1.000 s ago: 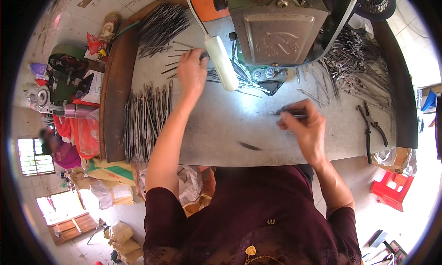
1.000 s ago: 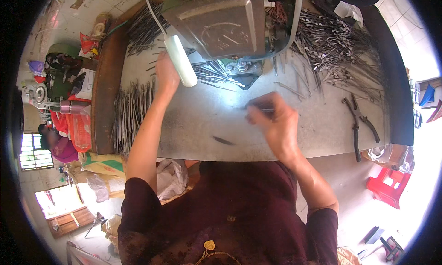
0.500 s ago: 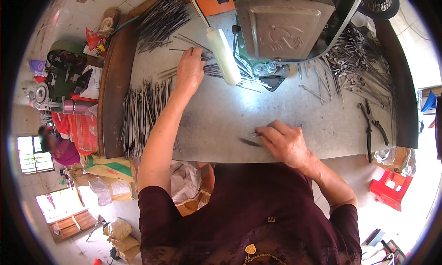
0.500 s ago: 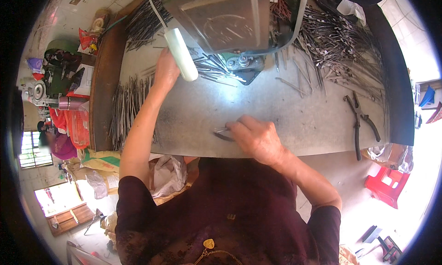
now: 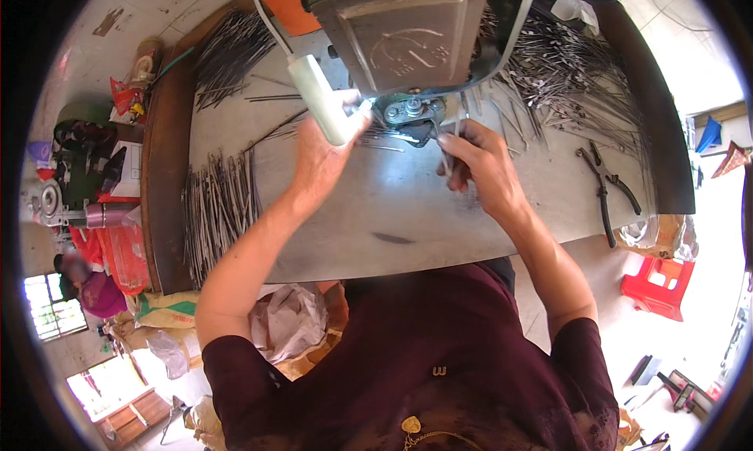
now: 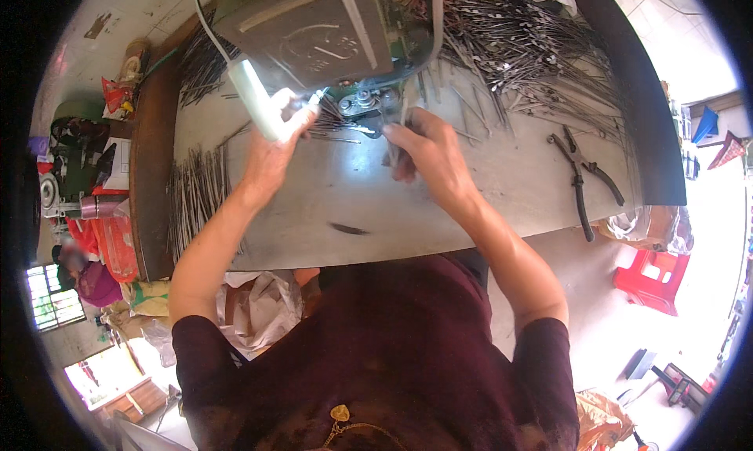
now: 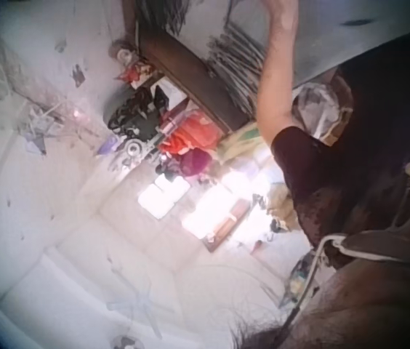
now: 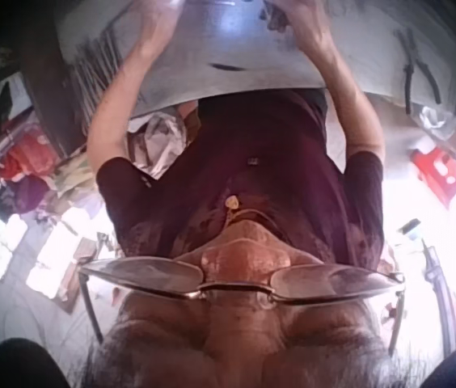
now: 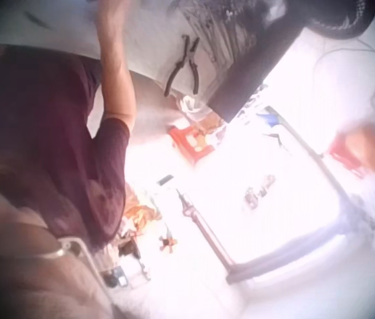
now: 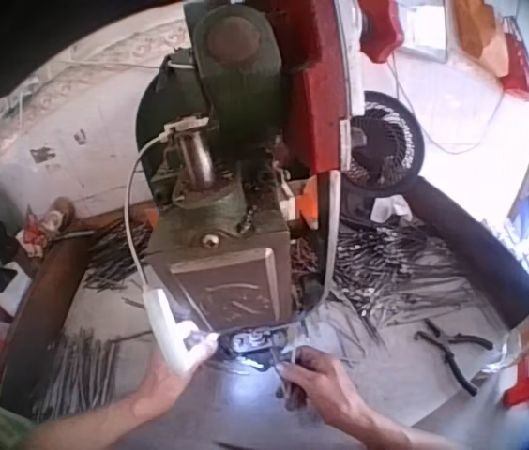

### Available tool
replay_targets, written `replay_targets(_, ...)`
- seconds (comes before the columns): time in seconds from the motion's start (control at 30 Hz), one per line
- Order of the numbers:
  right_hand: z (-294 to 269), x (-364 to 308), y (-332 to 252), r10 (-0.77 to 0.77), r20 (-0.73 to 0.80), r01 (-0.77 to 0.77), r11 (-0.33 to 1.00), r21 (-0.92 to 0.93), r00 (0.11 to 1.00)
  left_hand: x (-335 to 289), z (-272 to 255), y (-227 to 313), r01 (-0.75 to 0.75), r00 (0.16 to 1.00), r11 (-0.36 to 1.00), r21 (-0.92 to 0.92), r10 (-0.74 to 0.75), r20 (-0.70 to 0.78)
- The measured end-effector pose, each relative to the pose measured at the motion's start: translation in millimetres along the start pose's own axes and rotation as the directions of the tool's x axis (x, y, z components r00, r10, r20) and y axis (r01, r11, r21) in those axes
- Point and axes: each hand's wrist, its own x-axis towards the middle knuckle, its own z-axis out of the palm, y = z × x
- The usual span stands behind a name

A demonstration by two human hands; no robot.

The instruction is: The person puts on glasses and repeatedly picks up metal umbrella rib pieces, aligns them, and joins them using a press machine and pliers.

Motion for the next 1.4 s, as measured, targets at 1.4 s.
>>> replay_targets(1.4, 31, 22, -9, -0.057, -0.066, 0.067, 0.986, 0.153, 0.996, -8, 64, 12, 0.313, 0.900, 0.531, -0.788, -0.431, 0.067)
